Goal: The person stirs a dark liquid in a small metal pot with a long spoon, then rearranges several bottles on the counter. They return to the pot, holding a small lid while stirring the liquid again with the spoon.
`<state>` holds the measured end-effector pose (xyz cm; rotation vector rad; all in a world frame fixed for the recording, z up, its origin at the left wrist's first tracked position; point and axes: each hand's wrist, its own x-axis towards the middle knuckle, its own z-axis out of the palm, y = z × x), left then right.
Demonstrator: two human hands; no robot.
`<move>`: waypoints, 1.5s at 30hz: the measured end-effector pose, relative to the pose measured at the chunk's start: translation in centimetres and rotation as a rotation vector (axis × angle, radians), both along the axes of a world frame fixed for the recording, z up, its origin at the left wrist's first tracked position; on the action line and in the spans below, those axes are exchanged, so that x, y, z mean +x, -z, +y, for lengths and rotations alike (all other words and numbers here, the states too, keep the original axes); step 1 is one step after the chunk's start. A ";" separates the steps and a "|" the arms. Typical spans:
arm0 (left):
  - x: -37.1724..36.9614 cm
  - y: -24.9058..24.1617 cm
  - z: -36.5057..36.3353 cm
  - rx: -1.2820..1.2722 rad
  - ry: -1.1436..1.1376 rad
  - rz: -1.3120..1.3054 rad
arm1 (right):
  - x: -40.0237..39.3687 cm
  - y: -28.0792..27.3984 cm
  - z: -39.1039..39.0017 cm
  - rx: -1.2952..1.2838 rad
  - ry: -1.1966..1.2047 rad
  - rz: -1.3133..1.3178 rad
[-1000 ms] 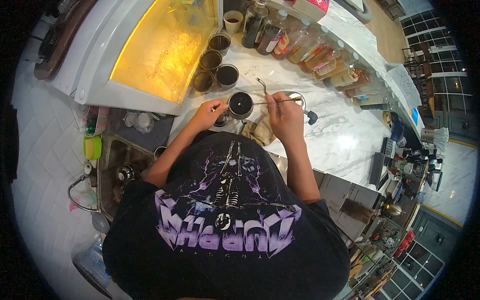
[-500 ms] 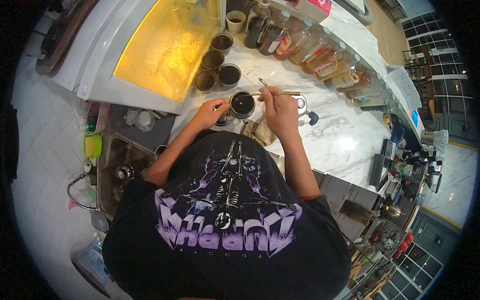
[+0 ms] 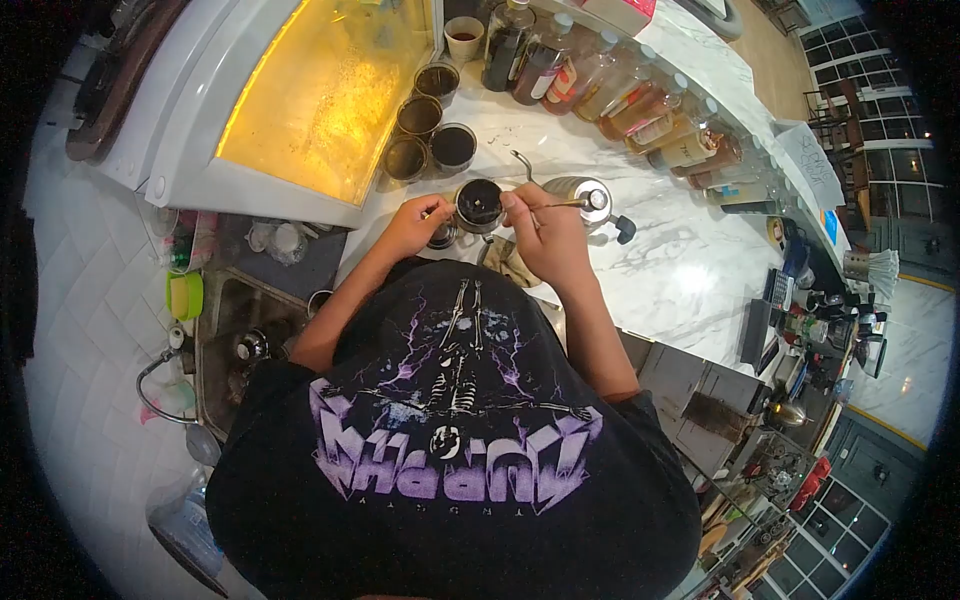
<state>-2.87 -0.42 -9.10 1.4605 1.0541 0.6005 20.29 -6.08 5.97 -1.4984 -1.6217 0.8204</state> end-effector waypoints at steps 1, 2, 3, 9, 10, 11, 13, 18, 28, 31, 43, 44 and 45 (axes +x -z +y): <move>0.0 -0.2 0.0 -0.010 0.000 0.015 | -0.2 0.2 0.2 0.001 -0.002 0.000; 0.0 0.0 0.0 -0.008 -0.004 0.016 | -0.4 0.3 0.4 0.016 0.052 0.000; 0.0 0.4 0.0 0.017 -0.006 0.001 | -0.5 0.4 0.6 0.031 0.104 0.000; 0.0 0.6 -0.1 0.046 -0.004 -0.018 | 0.8 -1.1 0.6 0.062 0.182 -0.259; 0.0 0.5 -0.1 0.037 0.002 -0.009 | 1.0 -1.0 0.5 0.076 0.181 -0.270; 0.0 0.5 -0.1 0.037 0.002 -0.009 | 1.1 -0.9 0.3 0.077 0.182 -0.271; 0.0 0.7 -0.1 0.058 -0.013 -0.018 | 1.2 -0.8 0.1 0.015 0.090 -0.279; 0.0 0.4 -0.1 0.046 -0.016 0.008 | -0.5 -0.4 0.5 0.044 0.053 -0.034; 0.0 0.4 -0.2 0.079 -0.021 -0.002 | 0.7 -0.9 0.1 0.089 0.156 -0.297; 0.0 -0.1 -0.2 0.024 -0.014 0.001 | 0.4 -0.2 -0.2 0.095 0.084 -0.297; 0.0 1.1 -0.3 0.075 -0.027 -0.019 | 1.0 -0.1 0.6 0.157 0.238 -0.203; 0.0 1.0 -0.2 0.073 -0.026 -0.019 | 1.0 -0.5 0.3 0.146 0.228 -0.206; 0.0 0.8 -0.2 0.065 -0.029 -0.012 | 1.0 -0.8 0.2 0.135 0.220 -0.209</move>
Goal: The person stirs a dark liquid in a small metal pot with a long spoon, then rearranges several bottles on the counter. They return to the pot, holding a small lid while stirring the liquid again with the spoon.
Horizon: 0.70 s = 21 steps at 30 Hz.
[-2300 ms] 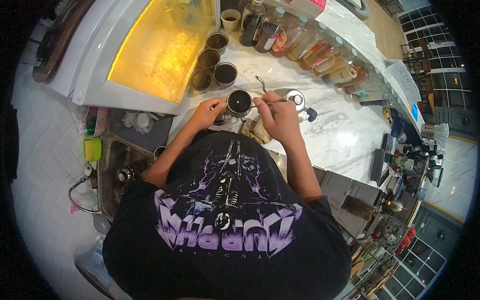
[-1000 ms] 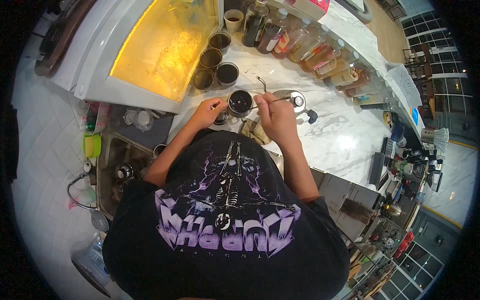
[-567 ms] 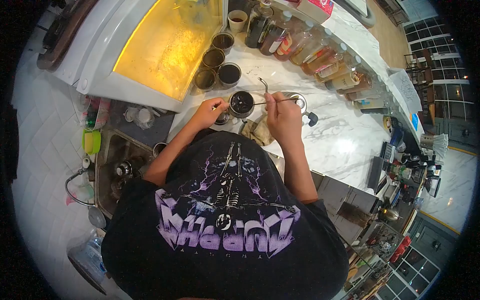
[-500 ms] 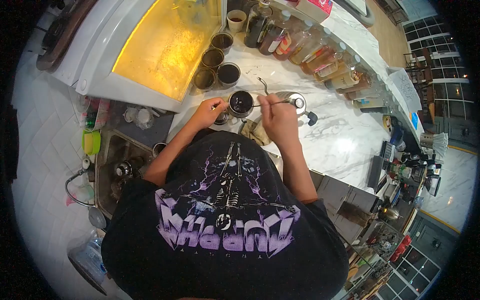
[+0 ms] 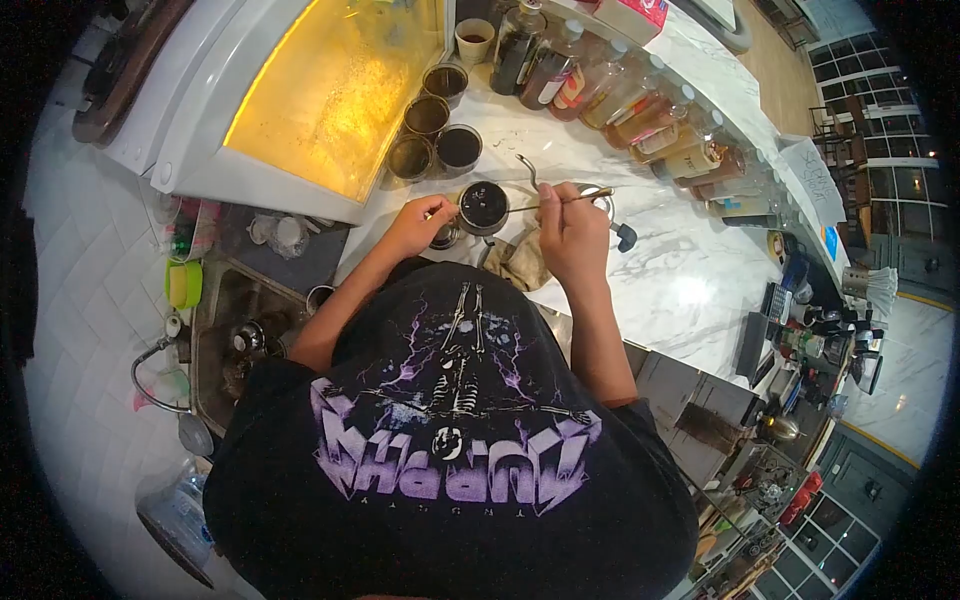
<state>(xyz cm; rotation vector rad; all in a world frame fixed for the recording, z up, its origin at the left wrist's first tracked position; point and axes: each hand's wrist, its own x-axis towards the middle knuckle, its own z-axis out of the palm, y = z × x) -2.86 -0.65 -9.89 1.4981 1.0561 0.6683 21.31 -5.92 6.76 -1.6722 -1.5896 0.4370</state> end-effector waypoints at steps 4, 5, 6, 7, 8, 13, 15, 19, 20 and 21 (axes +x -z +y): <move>0.1 -0.5 0.0 -0.030 -0.004 -0.010 | -0.6 0.1 -0.2 -0.102 -0.091 0.023; 0.2 -0.5 0.0 -0.029 -0.001 -0.009 | -0.9 0.7 0.0 -0.079 -0.108 0.105; 0.2 -0.5 0.0 -0.066 -0.002 -0.007 | -1.0 1.0 0.2 -0.056 -0.127 0.188; 0.1 -0.5 0.0 -0.103 -0.005 -0.004 | -1.0 0.9 0.4 -0.055 -0.129 0.188; 0.1 -0.2 0.0 -0.103 -0.007 -0.004 | -1.0 0.7 0.6 -0.028 -0.100 0.156; 0.0 0.3 0.1 -0.099 0.015 -0.006 | -0.2 -0.2 0.6 -0.035 0.019 0.065; 0.0 0.1 0.2 -0.061 0.014 -0.008 | 0.2 0.0 0.3 -0.033 0.007 0.045; 0.0 -0.4 0.2 -0.028 0.021 -0.020 | -0.6 -0.3 -0.2 -0.039 -0.083 0.070; 0.0 -0.3 0.3 -0.028 0.029 -0.019 | -0.9 -0.1 -0.2 -0.038 -0.076 0.070; -0.1 -0.2 0.3 -0.035 0.033 -0.022 | -1.2 0.2 0.0 -0.056 -0.080 0.135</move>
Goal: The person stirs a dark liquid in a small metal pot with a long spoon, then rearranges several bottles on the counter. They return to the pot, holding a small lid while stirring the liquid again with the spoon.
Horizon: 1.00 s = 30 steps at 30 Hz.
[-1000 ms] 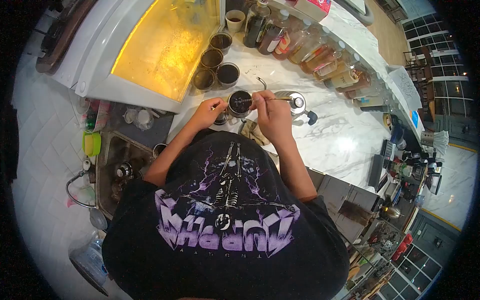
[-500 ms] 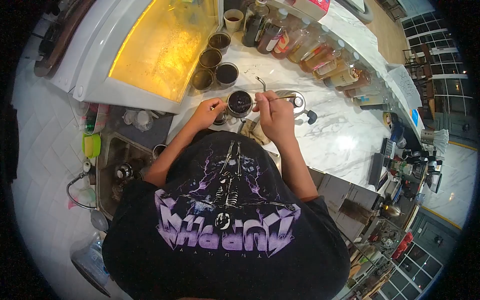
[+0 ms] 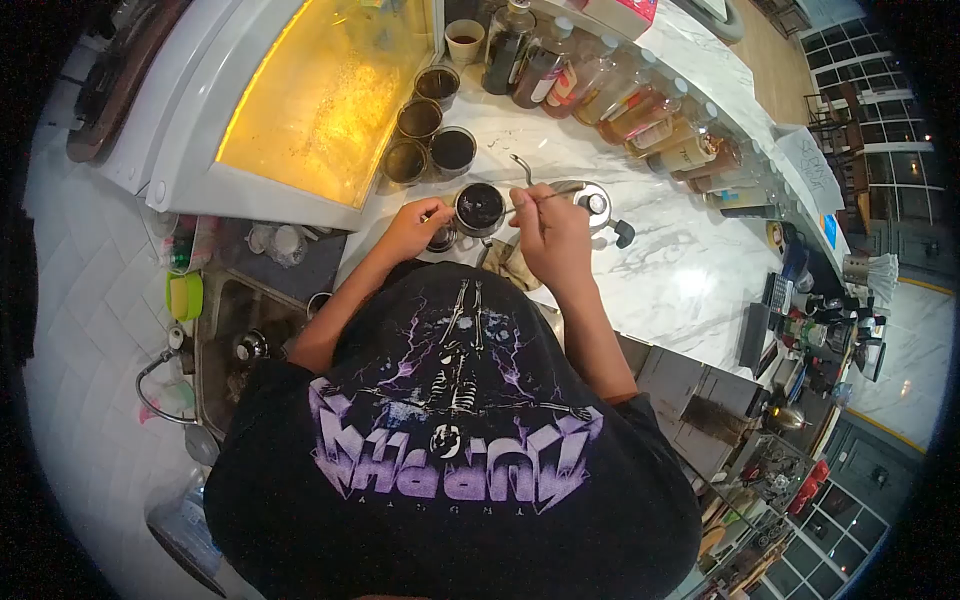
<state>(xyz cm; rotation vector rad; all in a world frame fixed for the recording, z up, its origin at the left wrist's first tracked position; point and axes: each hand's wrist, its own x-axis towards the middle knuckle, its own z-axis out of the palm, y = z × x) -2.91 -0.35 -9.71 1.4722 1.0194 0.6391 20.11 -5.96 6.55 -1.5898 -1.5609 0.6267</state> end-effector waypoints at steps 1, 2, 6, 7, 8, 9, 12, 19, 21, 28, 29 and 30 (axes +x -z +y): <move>0.0 0.0 0.0 -0.006 0.002 -0.003 | -0.1 0.3 0.2 -0.019 -0.006 0.064; 0.0 -0.1 0.0 -0.005 0.002 -0.001 | -0.1 0.5 0.3 -0.028 0.015 0.070; 0.0 0.1 0.1 0.034 -0.009 0.004 | 0.6 1.0 0.8 0.115 0.096 0.026; 0.0 0.2 0.1 0.032 -0.010 0.002 | 0.9 0.8 0.6 0.116 0.094 0.027; 0.0 0.2 0.1 0.032 -0.010 0.003 | 1.2 0.5 0.4 0.071 0.122 -0.015; 0.0 0.2 0.1 0.030 -0.005 0.016 | 1.4 0.2 0.2 0.025 0.150 -0.057; 0.0 0.5 0.1 0.033 -0.003 0.030 | 1.5 0.1 -0.3 0.059 0.127 -0.083; 0.0 0.3 0.0 -0.007 -0.015 0.018 | 0.2 -0.3 -1.1 0.040 0.015 -0.078; -0.1 0.2 0.2 0.007 -0.008 0.028 | 0.3 -0.3 -1.0 0.024 0.028 -0.079; 0.0 0.1 0.0 -0.020 0.001 0.079 | 0.7 -1.0 -1.5 -0.027 0.065 -0.096; 0.0 -0.1 0.0 -0.022 -0.002 0.082 | 0.7 -0.8 -1.6 -0.018 0.067 -0.091; 0.1 -0.3 -0.1 -0.021 -0.012 0.079 | 0.8 -0.6 -1.7 -0.020 0.064 -0.089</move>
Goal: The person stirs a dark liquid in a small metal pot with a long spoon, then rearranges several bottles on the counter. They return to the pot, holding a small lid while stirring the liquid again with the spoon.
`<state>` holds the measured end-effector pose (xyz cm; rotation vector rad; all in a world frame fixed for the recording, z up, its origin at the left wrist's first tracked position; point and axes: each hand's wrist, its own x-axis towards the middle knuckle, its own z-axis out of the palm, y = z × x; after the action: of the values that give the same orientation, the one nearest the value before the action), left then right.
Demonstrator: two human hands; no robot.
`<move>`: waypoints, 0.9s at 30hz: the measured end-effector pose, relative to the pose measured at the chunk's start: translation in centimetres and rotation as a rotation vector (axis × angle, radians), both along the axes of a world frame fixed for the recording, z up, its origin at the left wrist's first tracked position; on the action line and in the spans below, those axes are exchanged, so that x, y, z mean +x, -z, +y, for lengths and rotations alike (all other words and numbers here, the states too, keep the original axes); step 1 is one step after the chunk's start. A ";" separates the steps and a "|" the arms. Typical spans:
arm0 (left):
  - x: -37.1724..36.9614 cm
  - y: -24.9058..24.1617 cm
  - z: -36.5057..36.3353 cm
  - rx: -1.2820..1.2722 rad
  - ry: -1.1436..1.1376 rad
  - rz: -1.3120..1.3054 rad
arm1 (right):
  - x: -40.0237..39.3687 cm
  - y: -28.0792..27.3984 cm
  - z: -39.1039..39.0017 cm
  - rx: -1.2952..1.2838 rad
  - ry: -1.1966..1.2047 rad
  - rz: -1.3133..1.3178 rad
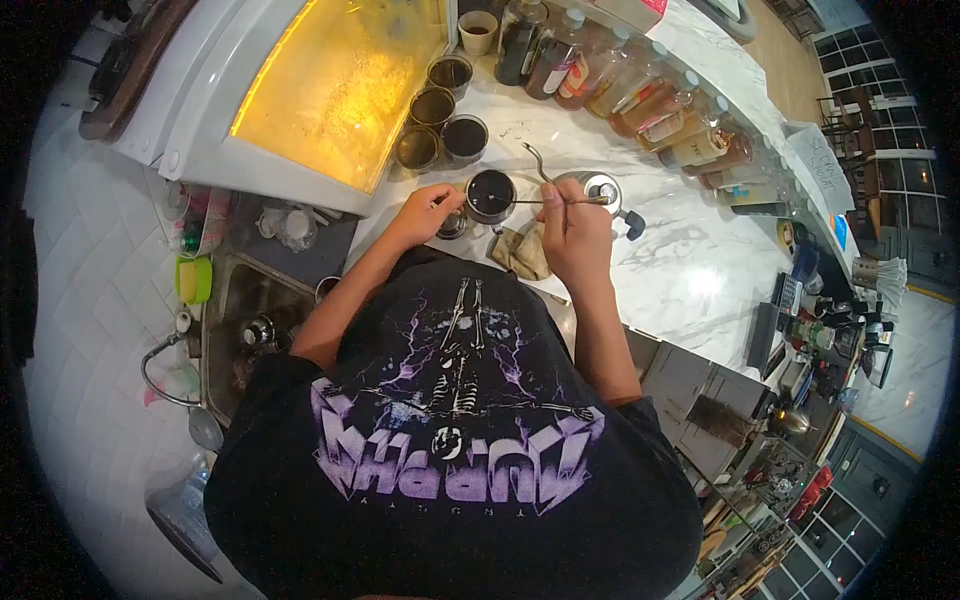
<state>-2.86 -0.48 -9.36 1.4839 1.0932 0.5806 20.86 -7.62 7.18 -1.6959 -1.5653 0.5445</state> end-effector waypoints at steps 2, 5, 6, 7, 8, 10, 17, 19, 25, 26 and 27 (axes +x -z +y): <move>0.1 0.0 -0.1 0.003 -0.012 0.002 | 0.0 0.5 -0.1 -0.005 -0.018 0.078; 0.1 -0.3 -0.1 -0.002 -0.021 0.007 | -0.3 1.1 0.0 0.040 -0.015 0.150; 0.1 -0.5 -0.2 -0.001 -0.020 0.020 | -0.3 1.3 0.1 0.039 -0.015 0.154; 0.1 -0.7 -0.3 -0.001 -0.017 0.035 | -0.3 1.6 0.2 0.053 0.001 0.195; 0.2 -0.8 -0.4 -0.001 -0.016 0.040 | -0.2 1.8 0.3 0.068 0.019 0.235; 0.3 -0.8 -0.5 0.001 -0.049 0.044 | 0.1 2.6 0.5 0.063 0.046 0.329; 0.4 0.4 -0.6 0.024 -0.079 0.005 | 1.8 5.2 1.0 -0.022 0.050 0.352; 0.4 0.3 -0.7 0.053 -0.088 -0.008 | 1.9 5.8 0.6 -0.027 0.049 0.380; 0.5 0.4 -0.9 0.027 -0.122 0.008 | 2.8 7.7 -0.3 -0.035 0.044 0.508; 0.6 0.3 -1.0 0.028 -0.123 0.012 | 2.9 8.1 -0.4 -0.022 0.061 0.559; 0.6 0.3 -0.9 0.029 -0.118 0.003 | 3.0 8.4 -0.5 -0.021 0.058 0.563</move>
<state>-2.30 -1.43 -9.62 1.4527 1.1851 0.6793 23.88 -8.11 -1.21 -1.4291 -1.1026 0.9164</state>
